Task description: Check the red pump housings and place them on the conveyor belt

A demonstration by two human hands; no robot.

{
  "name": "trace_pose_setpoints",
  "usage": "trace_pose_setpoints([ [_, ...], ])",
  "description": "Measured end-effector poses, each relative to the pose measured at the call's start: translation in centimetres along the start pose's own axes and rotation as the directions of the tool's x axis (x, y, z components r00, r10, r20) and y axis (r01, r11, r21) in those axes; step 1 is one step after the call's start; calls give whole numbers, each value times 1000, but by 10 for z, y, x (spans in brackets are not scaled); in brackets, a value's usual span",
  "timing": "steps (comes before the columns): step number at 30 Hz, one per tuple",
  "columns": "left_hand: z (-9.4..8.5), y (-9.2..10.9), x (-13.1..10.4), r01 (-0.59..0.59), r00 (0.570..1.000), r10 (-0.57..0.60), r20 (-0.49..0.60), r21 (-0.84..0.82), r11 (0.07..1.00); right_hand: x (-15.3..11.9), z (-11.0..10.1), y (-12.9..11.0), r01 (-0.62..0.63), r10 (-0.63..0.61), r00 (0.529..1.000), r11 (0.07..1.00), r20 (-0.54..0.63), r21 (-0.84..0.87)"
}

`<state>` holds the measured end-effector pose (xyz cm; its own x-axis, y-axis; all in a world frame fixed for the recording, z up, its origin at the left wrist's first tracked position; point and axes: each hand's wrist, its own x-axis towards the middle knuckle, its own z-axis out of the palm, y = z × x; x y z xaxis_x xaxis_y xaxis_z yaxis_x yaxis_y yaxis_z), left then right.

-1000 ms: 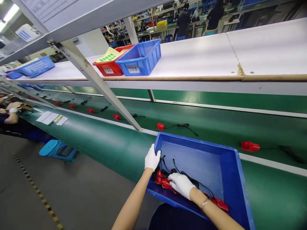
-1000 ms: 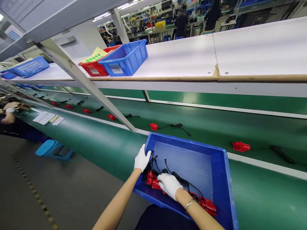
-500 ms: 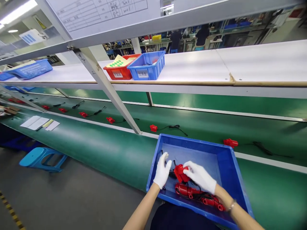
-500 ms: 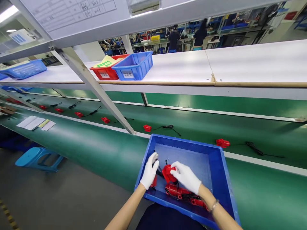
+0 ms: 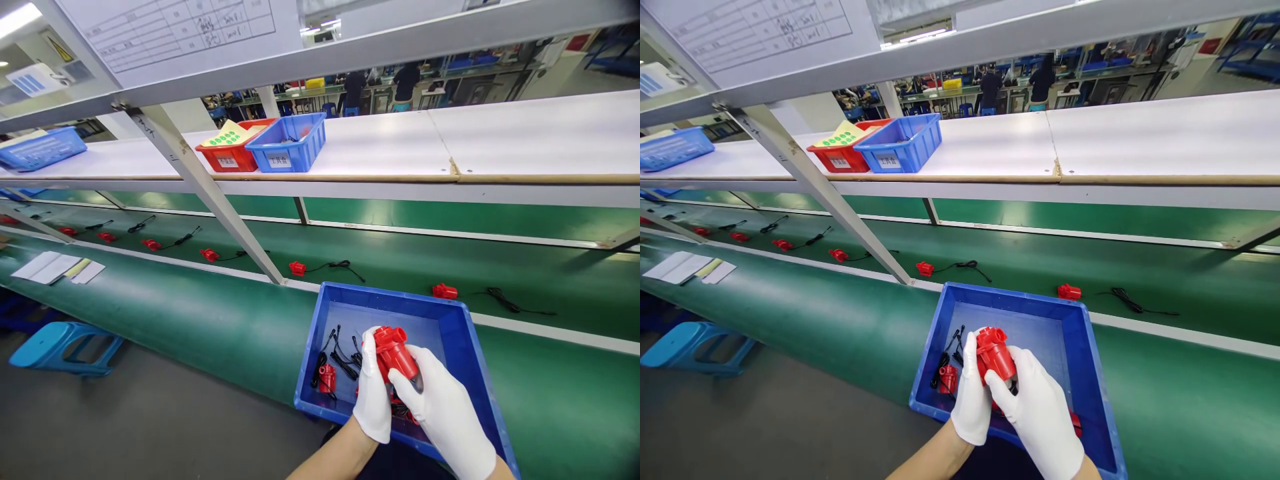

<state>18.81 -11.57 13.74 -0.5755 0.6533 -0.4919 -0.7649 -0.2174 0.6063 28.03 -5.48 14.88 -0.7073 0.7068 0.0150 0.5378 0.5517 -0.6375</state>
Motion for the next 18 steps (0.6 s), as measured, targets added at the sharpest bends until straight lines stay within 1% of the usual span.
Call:
trace_pose_setpoints([
  [2,1,-2,-6,13,1000,-13,-11,-17,1000,-6,0,-1,79,-87,992,993,-90,-84],
  [3,2,-3,-9,24,1000,-23,7,-39,999,-9,0,-2,114,-132,982,984,-136,-134],
  [5,2,-4,-12,69,993,-58,101,-113,991,-14,-4,-5,165,-211,957,961,-199,-224],
  [8,-1,-5,-15,147,956,-84,281,-212,966,-20,-14,-12,245,-301,937,928,-179,-280],
  [9,-2,-4,-16,144,947,-72,312,-216,966,-21,-17,-14,276,-328,930,920,-164,-279],
  [11,-5,-3,-17,81,944,-23,330,-164,983,-25,-22,-13,326,-371,916,909,-150,-259],
  [13,-11,-1,-20,-13,944,27,329,-46,999,-31,-24,-7,342,-373,916,919,-149,-195],
  [14,-14,-1,-20,-52,943,44,331,15,999,-35,-24,-2,327,-346,926,934,-149,-141],
  [16,-24,2,-19,-104,939,65,338,99,990,-45,-23,9,246,-244,960,969,-135,-5],
  [18,-37,5,-14,-143,949,78,305,194,971,-53,-23,18,128,-118,989,985,-94,112],
])
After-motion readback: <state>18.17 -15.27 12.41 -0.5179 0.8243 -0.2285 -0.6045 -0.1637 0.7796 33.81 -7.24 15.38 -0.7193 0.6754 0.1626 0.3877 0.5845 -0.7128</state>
